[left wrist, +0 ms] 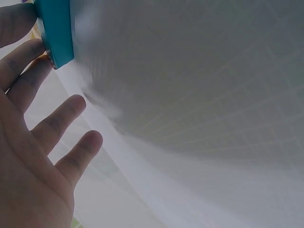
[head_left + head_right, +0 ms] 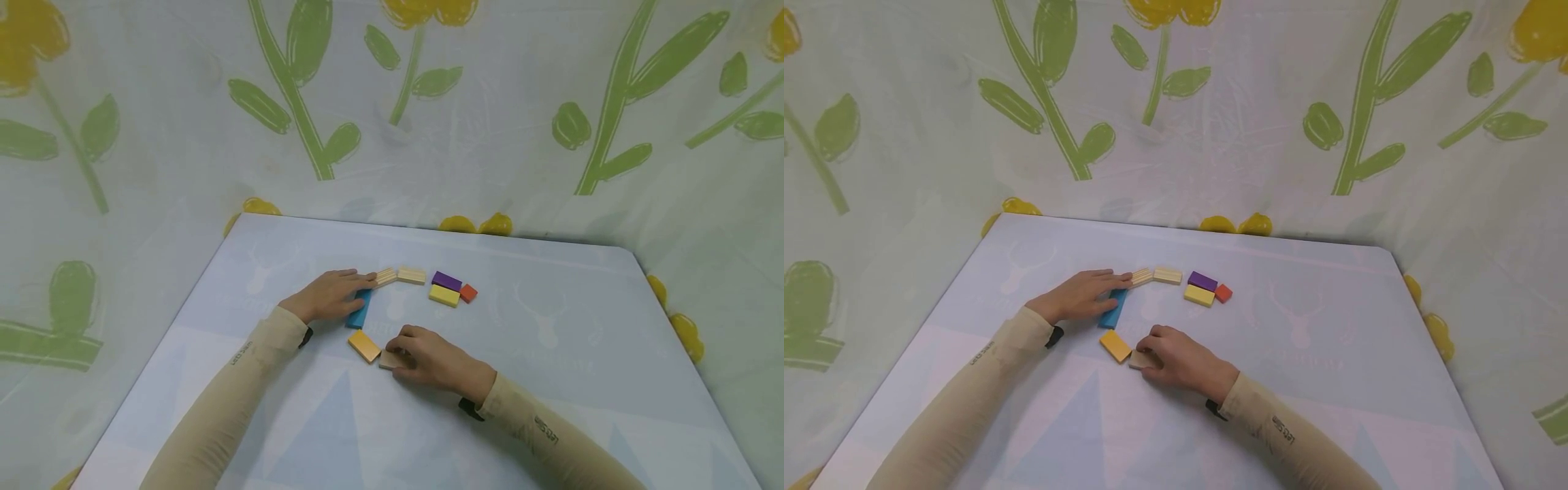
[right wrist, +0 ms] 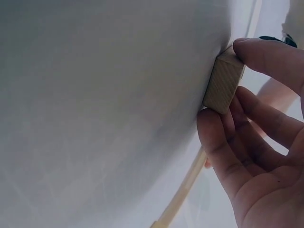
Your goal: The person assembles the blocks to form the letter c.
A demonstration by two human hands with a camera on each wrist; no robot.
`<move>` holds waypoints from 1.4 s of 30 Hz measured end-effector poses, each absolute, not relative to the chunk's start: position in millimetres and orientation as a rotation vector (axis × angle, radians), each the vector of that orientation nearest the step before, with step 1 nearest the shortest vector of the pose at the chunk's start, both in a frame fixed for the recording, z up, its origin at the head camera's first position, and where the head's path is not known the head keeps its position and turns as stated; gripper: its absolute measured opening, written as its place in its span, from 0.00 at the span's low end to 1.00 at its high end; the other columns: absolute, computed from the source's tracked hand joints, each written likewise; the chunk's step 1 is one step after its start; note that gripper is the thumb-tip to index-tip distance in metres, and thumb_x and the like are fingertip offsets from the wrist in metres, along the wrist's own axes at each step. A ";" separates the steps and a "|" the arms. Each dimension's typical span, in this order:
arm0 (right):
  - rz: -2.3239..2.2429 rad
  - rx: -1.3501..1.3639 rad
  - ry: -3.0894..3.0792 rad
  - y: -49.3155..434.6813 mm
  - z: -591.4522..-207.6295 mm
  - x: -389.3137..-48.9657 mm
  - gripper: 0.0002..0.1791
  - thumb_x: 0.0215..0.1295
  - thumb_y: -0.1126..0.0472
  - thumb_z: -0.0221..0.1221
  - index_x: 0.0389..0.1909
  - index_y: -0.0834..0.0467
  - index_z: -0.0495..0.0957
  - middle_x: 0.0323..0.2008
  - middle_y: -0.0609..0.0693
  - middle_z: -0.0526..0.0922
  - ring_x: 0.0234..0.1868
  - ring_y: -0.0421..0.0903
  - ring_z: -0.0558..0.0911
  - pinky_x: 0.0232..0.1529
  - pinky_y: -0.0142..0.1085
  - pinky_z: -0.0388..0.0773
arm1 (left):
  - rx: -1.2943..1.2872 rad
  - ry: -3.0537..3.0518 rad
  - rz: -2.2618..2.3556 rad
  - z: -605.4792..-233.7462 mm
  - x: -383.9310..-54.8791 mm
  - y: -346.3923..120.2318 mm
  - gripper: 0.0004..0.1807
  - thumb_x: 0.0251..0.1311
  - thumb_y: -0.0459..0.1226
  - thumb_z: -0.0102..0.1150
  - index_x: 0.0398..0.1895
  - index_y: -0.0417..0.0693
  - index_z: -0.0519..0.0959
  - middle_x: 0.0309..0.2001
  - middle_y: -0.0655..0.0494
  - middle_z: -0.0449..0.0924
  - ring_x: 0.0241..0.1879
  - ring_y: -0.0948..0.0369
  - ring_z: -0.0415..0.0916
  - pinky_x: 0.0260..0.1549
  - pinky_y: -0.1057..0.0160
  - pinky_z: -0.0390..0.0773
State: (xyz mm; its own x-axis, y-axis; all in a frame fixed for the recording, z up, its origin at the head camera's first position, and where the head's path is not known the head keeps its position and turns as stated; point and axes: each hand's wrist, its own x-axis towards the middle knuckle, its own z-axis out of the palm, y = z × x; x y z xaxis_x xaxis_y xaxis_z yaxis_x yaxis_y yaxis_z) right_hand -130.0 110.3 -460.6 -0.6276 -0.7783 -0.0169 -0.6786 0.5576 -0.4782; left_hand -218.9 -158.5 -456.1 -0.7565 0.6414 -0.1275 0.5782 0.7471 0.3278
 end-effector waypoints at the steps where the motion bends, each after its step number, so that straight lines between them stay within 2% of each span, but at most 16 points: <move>1: -0.642 -1.224 2.568 110.5 -460.6 -130.0 0.21 0.62 0.53 0.71 0.54 0.56 0.83 0.44 0.46 0.81 0.40 0.36 0.76 0.43 0.25 0.79 | 0.966 2.715 0.396 -456.3 -219.3 -158.5 0.28 0.74 0.44 0.50 0.75 0.49 0.68 0.77 0.56 0.59 0.74 0.42 0.58 0.73 0.44 0.57; 16: -0.665 -1.246 2.569 111.7 -460.2 -128.5 0.20 0.63 0.54 0.71 0.54 0.56 0.83 0.44 0.46 0.80 0.39 0.37 0.75 0.41 0.26 0.78 | 0.950 2.716 0.371 -453.6 -216.1 -157.5 0.28 0.75 0.45 0.50 0.75 0.50 0.67 0.78 0.57 0.58 0.74 0.43 0.58 0.73 0.44 0.58; 25: -0.649 -1.244 2.593 112.4 -458.6 -128.7 0.20 0.64 0.51 0.70 0.54 0.55 0.83 0.43 0.45 0.81 0.39 0.36 0.76 0.40 0.26 0.78 | 0.956 2.712 0.377 -453.3 -216.2 -157.3 0.28 0.75 0.44 0.50 0.75 0.50 0.67 0.77 0.57 0.59 0.74 0.43 0.58 0.73 0.45 0.57; 36: -0.685 -1.144 2.633 119.9 -452.3 -133.1 0.21 0.67 0.50 0.67 0.57 0.54 0.82 0.47 0.46 0.81 0.46 0.40 0.80 0.50 0.33 0.82 | 0.959 2.726 0.379 -456.1 -217.4 -158.4 0.28 0.75 0.45 0.50 0.75 0.50 0.67 0.77 0.58 0.59 0.74 0.42 0.59 0.72 0.44 0.59; 42: -0.727 -1.106 2.682 129.0 -450.9 -140.8 0.22 0.66 0.53 0.68 0.59 0.54 0.80 0.49 0.48 0.81 0.48 0.43 0.81 0.50 0.36 0.83 | 0.966 2.730 0.372 -453.9 -216.3 -157.8 0.28 0.74 0.44 0.51 0.75 0.50 0.68 0.77 0.57 0.60 0.73 0.42 0.60 0.72 0.44 0.59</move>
